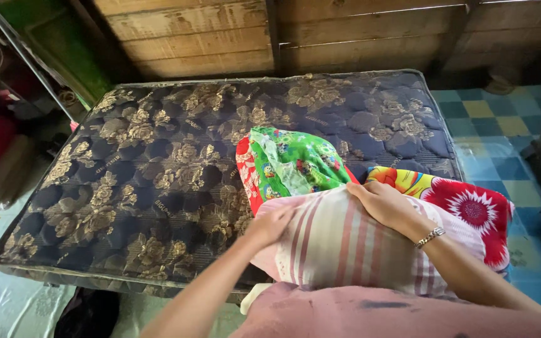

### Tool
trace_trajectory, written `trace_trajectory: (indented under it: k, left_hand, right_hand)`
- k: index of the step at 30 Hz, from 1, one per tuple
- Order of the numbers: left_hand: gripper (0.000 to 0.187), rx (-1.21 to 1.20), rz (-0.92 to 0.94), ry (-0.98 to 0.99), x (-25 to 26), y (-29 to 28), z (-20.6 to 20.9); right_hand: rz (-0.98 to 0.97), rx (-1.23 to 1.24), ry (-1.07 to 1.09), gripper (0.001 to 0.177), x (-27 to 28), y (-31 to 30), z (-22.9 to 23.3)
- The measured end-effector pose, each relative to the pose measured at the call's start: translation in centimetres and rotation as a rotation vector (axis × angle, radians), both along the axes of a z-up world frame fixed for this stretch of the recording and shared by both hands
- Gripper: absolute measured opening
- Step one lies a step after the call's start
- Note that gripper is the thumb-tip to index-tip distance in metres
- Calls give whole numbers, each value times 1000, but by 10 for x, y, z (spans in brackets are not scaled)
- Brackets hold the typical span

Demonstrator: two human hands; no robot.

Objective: The person wraps a bolster in a striped cover by hand and sets it aside on a mattress, then folds a green patterned cloth and a red floral blanket into a stack.

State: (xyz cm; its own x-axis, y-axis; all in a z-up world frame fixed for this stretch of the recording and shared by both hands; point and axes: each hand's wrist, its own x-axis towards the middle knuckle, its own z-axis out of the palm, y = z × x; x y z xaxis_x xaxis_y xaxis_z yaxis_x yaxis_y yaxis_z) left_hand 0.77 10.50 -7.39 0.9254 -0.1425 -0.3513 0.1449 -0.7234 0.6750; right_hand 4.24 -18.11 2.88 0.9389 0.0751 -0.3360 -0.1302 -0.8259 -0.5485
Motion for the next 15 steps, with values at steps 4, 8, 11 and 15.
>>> trace_trajectory:
  k: [4,8,11,15]
  left_hand:
    - [53,369,-12,-131,11,15,22]
    - [55,102,-2,-569,27,-16,57]
    - [57,-76,-31,-515,22,-63,84]
    - [54,-122,-218,-726,0,-104,97]
  right_hand:
    - [-6,7,-6,71,1,-1,2]
    - [14,21,-37,70,3,-3,-2]
    - [49,30,-54,68,6,-7,-11]
    - [115,57,-125,64,14,-15,-32]
